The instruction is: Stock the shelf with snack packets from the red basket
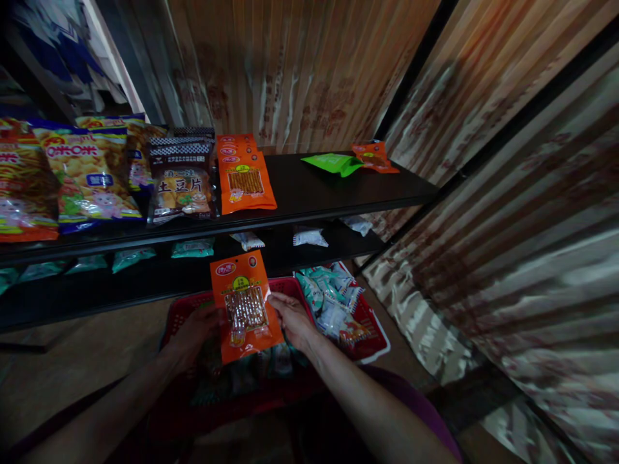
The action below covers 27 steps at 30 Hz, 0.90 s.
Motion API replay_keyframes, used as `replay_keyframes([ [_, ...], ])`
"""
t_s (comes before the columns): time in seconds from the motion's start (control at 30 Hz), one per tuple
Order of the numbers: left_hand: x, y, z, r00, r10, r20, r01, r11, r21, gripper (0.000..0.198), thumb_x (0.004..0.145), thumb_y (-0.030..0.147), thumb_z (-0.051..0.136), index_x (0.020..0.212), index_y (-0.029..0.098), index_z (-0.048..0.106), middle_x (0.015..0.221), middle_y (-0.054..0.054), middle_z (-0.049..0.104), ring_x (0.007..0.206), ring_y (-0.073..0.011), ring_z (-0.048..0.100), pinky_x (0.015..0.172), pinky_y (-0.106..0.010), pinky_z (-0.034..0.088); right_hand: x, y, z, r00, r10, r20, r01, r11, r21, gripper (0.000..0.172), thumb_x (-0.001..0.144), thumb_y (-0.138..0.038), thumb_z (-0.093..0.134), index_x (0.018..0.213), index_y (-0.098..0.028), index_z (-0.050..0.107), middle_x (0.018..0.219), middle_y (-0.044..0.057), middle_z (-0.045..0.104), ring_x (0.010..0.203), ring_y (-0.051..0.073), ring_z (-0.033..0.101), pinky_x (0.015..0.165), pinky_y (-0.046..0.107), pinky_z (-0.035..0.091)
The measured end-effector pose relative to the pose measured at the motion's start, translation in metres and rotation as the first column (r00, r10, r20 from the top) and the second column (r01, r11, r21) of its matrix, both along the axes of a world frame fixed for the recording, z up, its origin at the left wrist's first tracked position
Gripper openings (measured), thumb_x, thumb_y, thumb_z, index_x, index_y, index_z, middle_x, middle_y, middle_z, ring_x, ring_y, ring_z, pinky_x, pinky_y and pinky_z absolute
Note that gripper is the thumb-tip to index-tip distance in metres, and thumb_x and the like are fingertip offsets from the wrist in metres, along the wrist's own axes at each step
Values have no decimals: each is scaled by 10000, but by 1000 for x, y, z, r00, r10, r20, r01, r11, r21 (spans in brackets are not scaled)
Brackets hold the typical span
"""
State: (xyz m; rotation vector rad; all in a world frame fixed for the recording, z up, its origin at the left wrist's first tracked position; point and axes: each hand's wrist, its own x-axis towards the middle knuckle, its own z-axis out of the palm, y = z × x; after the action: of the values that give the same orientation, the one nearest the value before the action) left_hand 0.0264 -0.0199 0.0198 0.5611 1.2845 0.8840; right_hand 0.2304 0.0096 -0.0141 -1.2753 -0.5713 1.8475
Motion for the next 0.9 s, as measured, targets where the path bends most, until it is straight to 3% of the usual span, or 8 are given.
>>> replay_keyframes([
  [0.2,4,1,-3,999,46,20,-46,999,-4,287,550,283,730,797,144,687,762,-62,726,693,-188,650,652,-287,469,0,0,5,999,-25,-21,26,1000,16,244,649,-292,766,854,-185,689,694,-4,716,600,129,644,558,230,486],
  [0.4,6,3,-3,994,87,60,-89,996,32,334,545,302,740,841,157,688,794,-62,734,746,-207,663,680,-298,479,-1,-1,9,997,-30,-73,31,999,10,215,611,-232,782,795,-172,686,692,-4,720,576,113,643,549,210,488],
  [0.67,3,8,-1,991,128,40,-130,990,56,258,558,292,698,787,177,671,798,-59,731,723,-193,659,669,-284,473,-2,-3,12,985,109,-132,-100,992,73,305,596,-265,812,855,-154,693,764,18,736,666,132,677,673,243,526],
  [0.9,9,10,6,989,128,69,-130,991,18,265,593,319,686,823,188,671,846,-55,729,800,-213,667,699,-301,491,-1,0,12,991,16,-132,-16,1000,-4,333,574,-266,826,856,-165,680,763,13,737,669,132,676,674,248,523],
])
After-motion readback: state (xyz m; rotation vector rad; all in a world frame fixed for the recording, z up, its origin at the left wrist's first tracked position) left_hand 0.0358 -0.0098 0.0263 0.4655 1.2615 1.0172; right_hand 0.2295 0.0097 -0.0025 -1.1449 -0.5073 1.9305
